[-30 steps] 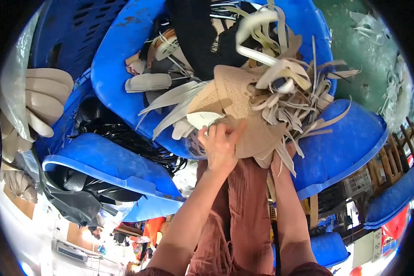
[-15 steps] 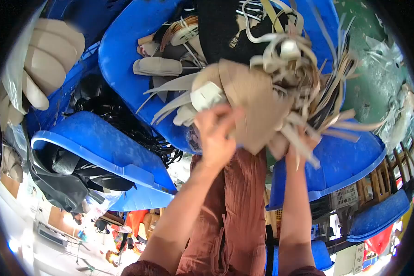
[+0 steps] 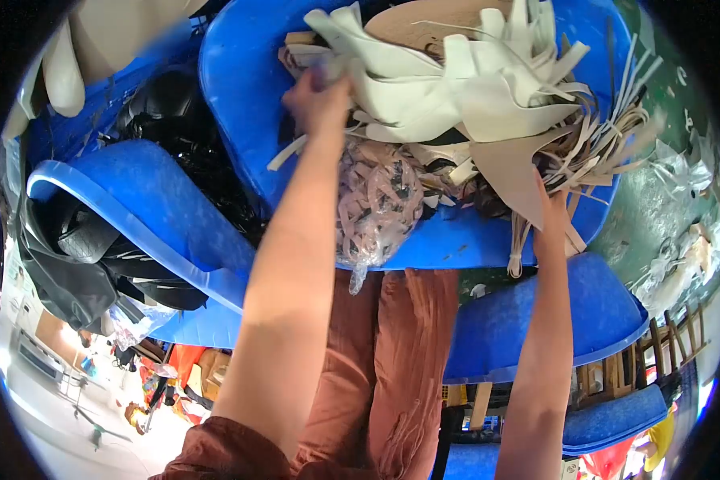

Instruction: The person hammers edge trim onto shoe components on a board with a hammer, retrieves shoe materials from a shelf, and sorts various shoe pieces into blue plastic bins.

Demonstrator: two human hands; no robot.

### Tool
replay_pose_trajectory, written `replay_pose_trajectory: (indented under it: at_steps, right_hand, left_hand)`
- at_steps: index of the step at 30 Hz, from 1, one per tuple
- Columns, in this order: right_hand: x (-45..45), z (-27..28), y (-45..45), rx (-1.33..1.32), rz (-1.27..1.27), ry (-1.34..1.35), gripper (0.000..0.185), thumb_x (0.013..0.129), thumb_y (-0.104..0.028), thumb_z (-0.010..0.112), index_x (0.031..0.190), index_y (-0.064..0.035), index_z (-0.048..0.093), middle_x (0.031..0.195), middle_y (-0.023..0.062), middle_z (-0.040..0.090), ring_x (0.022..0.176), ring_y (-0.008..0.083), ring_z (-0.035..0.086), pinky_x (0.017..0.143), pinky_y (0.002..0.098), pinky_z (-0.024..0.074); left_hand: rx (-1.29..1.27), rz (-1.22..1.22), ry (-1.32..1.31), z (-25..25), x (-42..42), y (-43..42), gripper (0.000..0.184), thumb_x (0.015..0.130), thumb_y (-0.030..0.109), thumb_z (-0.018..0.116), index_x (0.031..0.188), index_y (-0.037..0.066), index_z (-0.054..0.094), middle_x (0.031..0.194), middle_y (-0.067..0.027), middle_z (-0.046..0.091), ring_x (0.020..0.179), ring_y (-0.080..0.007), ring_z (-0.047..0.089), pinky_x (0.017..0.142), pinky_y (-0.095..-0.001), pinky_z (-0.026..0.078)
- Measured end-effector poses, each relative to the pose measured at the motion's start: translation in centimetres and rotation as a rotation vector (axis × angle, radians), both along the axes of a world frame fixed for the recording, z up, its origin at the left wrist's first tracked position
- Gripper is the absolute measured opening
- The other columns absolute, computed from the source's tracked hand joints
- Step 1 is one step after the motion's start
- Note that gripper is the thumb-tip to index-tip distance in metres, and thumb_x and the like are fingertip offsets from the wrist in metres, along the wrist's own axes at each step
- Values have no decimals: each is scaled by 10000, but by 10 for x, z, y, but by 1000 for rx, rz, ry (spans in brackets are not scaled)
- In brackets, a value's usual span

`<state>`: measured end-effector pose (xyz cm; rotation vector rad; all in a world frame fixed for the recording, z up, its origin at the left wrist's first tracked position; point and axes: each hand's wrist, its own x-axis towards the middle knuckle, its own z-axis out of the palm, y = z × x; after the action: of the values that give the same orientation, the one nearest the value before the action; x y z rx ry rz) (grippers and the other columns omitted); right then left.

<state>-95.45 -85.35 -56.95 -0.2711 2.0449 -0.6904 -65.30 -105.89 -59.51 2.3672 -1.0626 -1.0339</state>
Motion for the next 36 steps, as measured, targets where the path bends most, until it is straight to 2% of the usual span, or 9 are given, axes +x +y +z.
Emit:
replay_pose_trajectory:
  at_steps: [3, 9, 13, 15, 17, 22, 28, 30, 36]
  right_hand:
    - [14, -7, -6, -63, -279, -205, 668, 948, -268, 675, 1501, -57, 367, 1459, 113, 505, 1266, 224, 536, 1035, 354, 440]
    - [-38, 29, 7, -282, -393, -270, 553, 1024, -260, 502, 1493, 0, 367, 1481, 148, 480, 1330, 279, 507, 1138, 437, 406]
    - [-101, 33, 49, -73, 869, 413, 565, 1027, -180, 486, 1531, -19, 289, 1412, 152, 533, 1293, 285, 529, 1089, 420, 446]
    - [-116, 1, 56, -232, 33, -277, 567, 1019, -147, 516, 1522, -15, 291, 1395, 140, 550, 1270, 263, 548, 1071, 415, 462]
    - [-83, 8, 34, -273, -319, -362, 568, 1018, -141, 540, 1514, -22, 290, 1391, 129, 556, 1247, 245, 567, 1055, 410, 476]
    - [9, 29, -5, -199, -291, 39, 558, 1023, -210, 570, 1505, -134, 299, 1422, 108, 533, 1257, 252, 562, 1043, 432, 489]
    - [-1, 8, 2, -272, -431, -367, 431, 1039, -256, 522, 1437, -118, 433, 1374, 82, 570, 1242, 262, 568, 1062, 435, 464]
    - [6, 4, -7, -206, -393, -388, 408, 1033, -239, 522, 1407, -82, 482, 1349, 92, 588, 1217, 254, 580, 1041, 405, 470]
    - [-57, 32, 22, -125, 273, -60, 465, 1005, -194, 563, 1430, -28, 473, 1315, 135, 611, 1209, 237, 574, 1035, 372, 452]
  left_hand:
    - [-130, -513, -242, 32, -71, 47, 358, 772, 80, 694, 1123, 151, 701, 1265, -219, 470, 1188, -414, 485, 908, -498, 495]
    - [-59, -598, 309, 74, -174, 140, 725, 718, -13, 704, 1391, 217, 557, 1469, -214, 383, 1348, -523, 356, 993, -582, 481]
    - [-15, -521, 445, 66, -143, 142, 812, 758, 75, 736, 1500, 121, 410, 1369, -215, 524, 1275, -440, 478, 942, -588, 485]
    - [8, -677, 32, 64, -106, 117, 763, 805, 446, 750, 1414, 65, 490, 1301, -195, 584, 1214, -364, 538, 947, -584, 431]
    - [-143, -693, -340, 55, -58, 85, 681, 839, 603, 661, 1254, 64, 631, 1255, -221, 604, 1211, -395, 525, 954, -626, 390]
    - [89, 198, -111, -25, 18, 63, 710, 845, 570, 706, 1251, -8, 633, 1360, -260, 551, 1250, -339, 541, 1034, -415, 436]
    - [291, -128, 519, 12, -39, 82, 460, 837, 407, 717, 1146, 67, 743, 958, -132, 759, 829, -265, 722, 774, -369, 552]
    - [71, -597, 75, 55, -99, 104, 399, 879, 362, 621, 1153, 97, 739, 897, -170, 726, 900, -337, 658, 841, -463, 501]
    - [120, -540, 320, 73, -162, 159, 526, 907, 320, 625, 1340, 28, 565, 886, -205, 680, 937, -388, 632, 813, -501, 487]
